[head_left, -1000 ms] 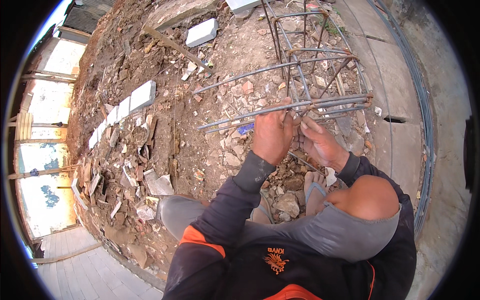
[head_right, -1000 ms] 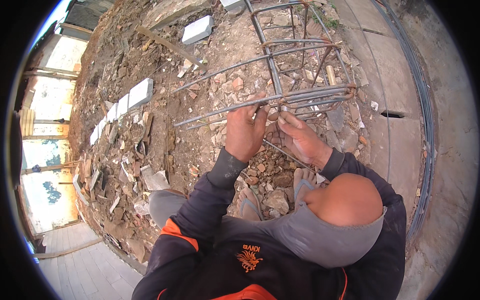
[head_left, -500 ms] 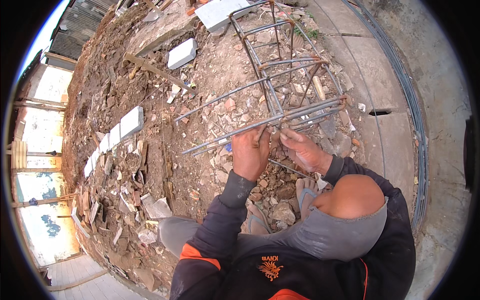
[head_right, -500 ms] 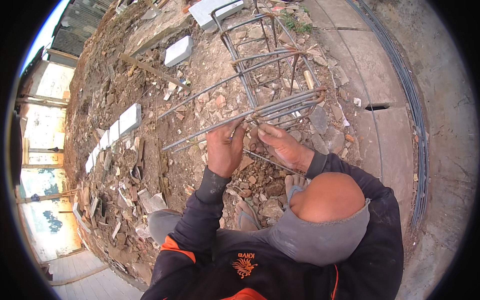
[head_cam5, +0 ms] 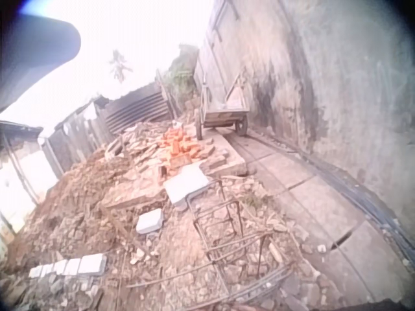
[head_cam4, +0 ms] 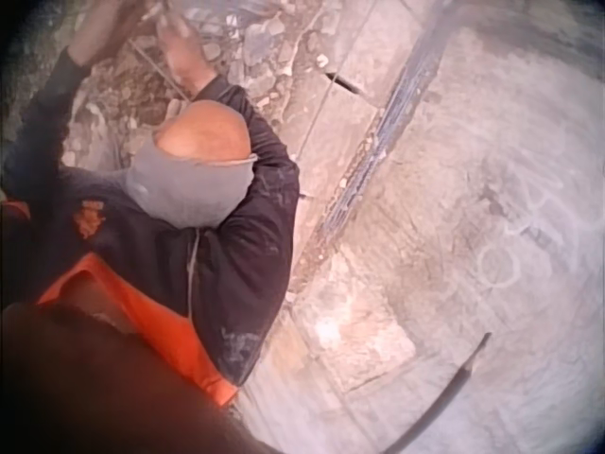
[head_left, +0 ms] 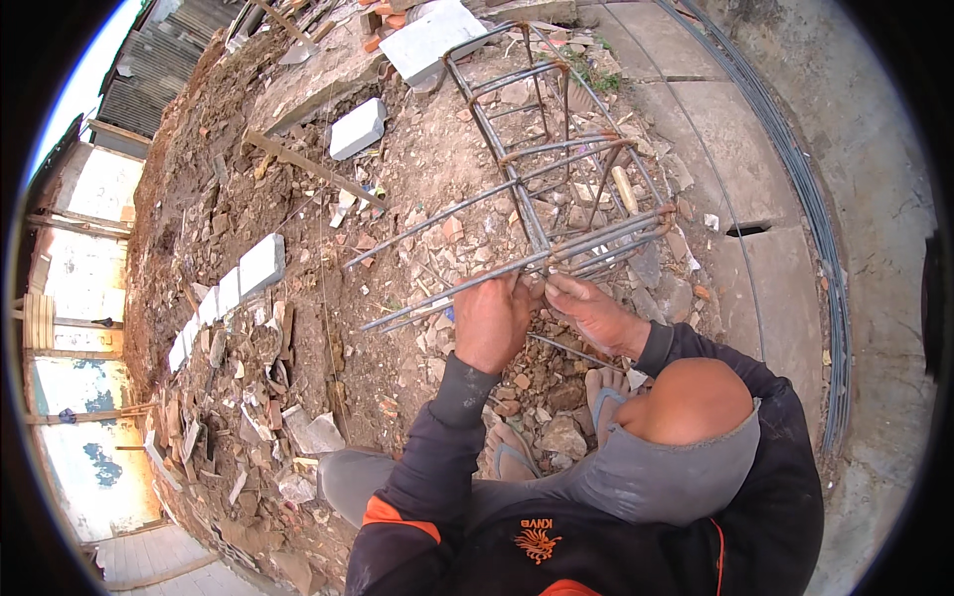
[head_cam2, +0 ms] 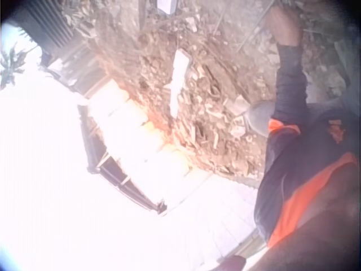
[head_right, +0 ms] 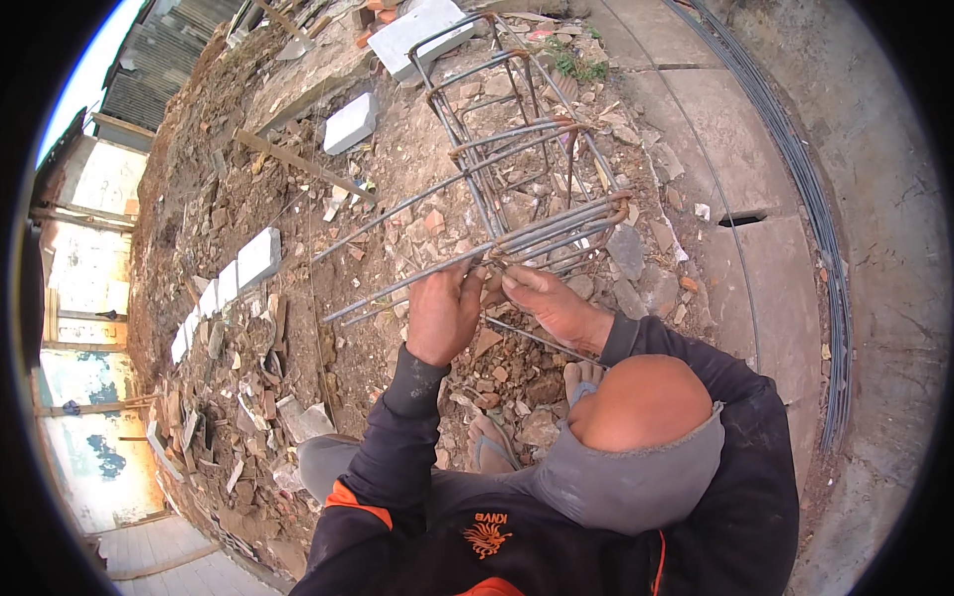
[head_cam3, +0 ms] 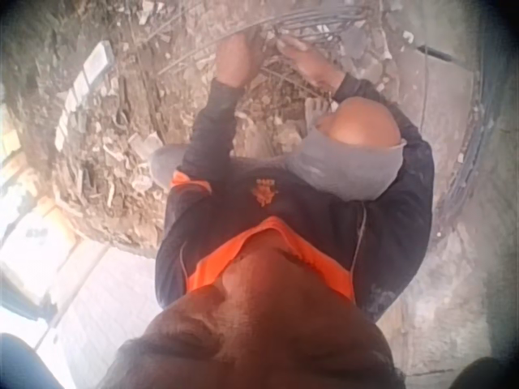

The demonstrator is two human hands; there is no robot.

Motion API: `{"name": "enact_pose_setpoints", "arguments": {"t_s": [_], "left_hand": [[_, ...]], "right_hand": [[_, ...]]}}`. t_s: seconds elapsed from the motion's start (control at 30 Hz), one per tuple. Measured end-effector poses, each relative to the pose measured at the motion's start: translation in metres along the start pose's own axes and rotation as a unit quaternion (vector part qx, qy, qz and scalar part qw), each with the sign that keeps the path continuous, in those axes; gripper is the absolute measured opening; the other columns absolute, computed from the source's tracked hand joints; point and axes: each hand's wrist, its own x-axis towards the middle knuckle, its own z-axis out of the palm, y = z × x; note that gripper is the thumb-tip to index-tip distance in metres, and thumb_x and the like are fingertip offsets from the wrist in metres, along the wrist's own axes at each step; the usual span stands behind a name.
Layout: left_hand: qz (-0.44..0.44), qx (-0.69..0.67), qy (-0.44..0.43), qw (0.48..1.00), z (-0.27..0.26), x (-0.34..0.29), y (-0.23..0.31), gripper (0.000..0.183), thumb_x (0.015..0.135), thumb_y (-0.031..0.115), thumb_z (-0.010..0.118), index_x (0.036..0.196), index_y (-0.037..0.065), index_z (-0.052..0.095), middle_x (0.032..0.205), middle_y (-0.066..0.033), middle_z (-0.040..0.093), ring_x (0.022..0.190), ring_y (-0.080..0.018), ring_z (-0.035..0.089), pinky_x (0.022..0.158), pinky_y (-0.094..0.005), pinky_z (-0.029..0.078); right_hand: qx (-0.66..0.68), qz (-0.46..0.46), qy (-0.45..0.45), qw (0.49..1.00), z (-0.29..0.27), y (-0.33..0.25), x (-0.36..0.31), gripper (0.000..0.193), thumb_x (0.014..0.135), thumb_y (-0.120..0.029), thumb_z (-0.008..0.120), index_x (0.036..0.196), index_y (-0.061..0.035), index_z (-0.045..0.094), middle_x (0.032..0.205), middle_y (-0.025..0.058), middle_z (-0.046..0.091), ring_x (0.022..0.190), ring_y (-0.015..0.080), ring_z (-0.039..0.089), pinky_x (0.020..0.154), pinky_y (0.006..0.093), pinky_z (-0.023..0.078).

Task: The person constructs a rebar cage by hand, using pliers to twist and secure thin metal wire around the intersection of rebar rods.

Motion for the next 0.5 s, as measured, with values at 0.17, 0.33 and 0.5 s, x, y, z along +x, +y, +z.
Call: {"name": "enact_pose_setpoints", "arguments": {"t_s": [0.17,0.33,0.5], "left_hand": [[0.081,0.006,0.01,0.997,-0.005,0.001,-0.006,0.029,0.088,0.006,0.062,0.116,-0.001,0.068,0.095,-0.0252,0.069,0.088,-0.0432,0.066,0.078,-0.0472,0.052],[0.059,-0.007,-0.004,0.998,-0.002,0.001,-0.011,0.033,0.089,0.005,0.062,0.122,0.004,0.068,0.1,-0.0238,0.07,0.092,-0.0422,0.067,0.08,-0.0462,0.053],[0.065,-0.036,-0.037,0.997,-0.007,0.003,-0.014,0.035,0.091,0.007,0.061,0.125,0.008,0.067,0.104,-0.0231,0.07,0.096,-0.0415,0.067,0.082,-0.0453,0.054]], "right_hand": [[-0.195,-0.047,0.034,0.979,0.013,-0.023,-0.006,0.029,0.108,-0.025,0.049,0.114,0.0004,0.062,0.104,0.0046,0.065,0.098,0.0102,0.056,0.093,0.0294,0.045],[-0.284,-0.047,0.078,0.955,0.014,-0.025,-0.005,0.029,0.108,-0.022,0.048,0.111,0.0028,0.062,0.101,0.0056,0.064,0.095,0.0106,0.055,0.088,0.0301,0.047],[-0.175,-0.042,0.08,0.98,0.013,-0.013,-0.003,0.029,0.108,-0.023,0.048,0.107,0.0011,0.063,0.096,0.006,0.065,0.092,0.0114,0.057,0.081,0.0346,0.05]]}}
